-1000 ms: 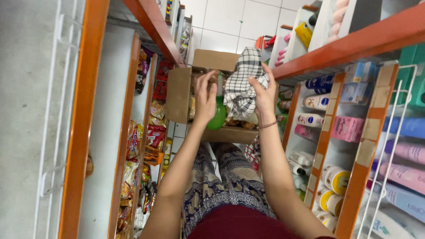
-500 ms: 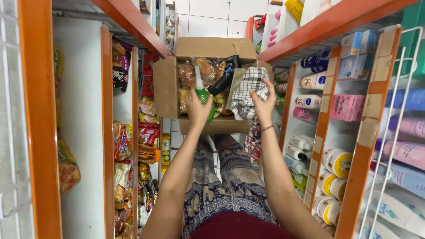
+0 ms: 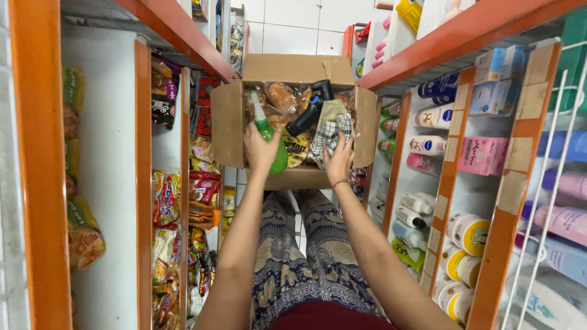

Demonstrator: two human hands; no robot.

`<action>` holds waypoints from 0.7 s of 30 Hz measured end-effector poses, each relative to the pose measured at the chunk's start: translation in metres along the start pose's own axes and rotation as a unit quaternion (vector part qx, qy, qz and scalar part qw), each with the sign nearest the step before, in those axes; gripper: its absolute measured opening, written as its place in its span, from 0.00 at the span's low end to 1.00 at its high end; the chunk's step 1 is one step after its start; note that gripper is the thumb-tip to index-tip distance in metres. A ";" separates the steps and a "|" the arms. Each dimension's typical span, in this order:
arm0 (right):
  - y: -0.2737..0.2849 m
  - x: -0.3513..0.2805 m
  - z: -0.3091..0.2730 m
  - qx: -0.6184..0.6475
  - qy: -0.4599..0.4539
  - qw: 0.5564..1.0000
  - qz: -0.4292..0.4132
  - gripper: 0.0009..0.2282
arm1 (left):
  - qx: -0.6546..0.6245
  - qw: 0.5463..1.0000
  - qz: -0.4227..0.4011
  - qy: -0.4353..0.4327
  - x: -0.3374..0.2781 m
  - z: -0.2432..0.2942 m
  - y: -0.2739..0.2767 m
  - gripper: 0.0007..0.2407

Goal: The person takes various packaged bread items from a box, scans each one with a handheld scanner, and places them onto a grocery shelf.

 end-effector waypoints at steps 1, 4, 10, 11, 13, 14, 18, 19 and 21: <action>0.004 -0.001 -0.006 -0.025 0.001 1.000 0.007 0.29 | -0.001 1.000 -0.004 0.006 0.000 -0.005 -0.003 0.31; 0.020 -0.001 -0.030 -0.065 0.008 0.997 0.036 0.31 | -0.011 1.000 -0.014 0.025 -0.007 -0.025 -0.011 0.33; 0.027 0.025 -0.117 0.031 0.187 0.977 0.099 0.28 | -0.028 0.999 0.003 0.038 -0.022 -0.040 -0.013 0.35; 0.011 0.032 -0.132 0.043 0.213 0.973 0.073 0.24 | -0.019 0.999 0.002 0.039 -0.021 -0.039 -0.014 0.35; -0.013 0.049 -0.159 0.055 0.244 0.968 0.036 0.19 | -0.024 0.999 0.010 0.037 -0.020 -0.033 -0.010 0.36; -0.024 0.059 -0.169 0.057 0.248 0.967 0.024 0.19 | -0.037 0.999 0.020 0.034 -0.021 -0.029 -0.006 0.36; -0.060 0.089 -0.183 -0.010 0.190 0.981 -0.042 0.23 | -0.053 0.997 0.023 0.056 -0.025 -0.025 0.006 0.38; -0.065 0.091 -0.183 -0.011 0.176 0.983 -0.055 0.23 | -0.065 0.996 0.028 0.051 -0.027 -0.024 0.009 0.38; -0.071 0.099 -0.178 -0.016 0.147 0.986 -0.081 0.22 | -0.089 0.994 0.038 0.041 -0.028 -0.020 0.013 0.38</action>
Point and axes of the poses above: each hand's wrist, its own x-axis towards the middle knuckle, its own y-axis out of the back of the hand, z = x × y, the point moved 9 cm from there along x, towards the middle knuckle, and after that the axes turned 13 degrees about z, right-handed, at the moved point
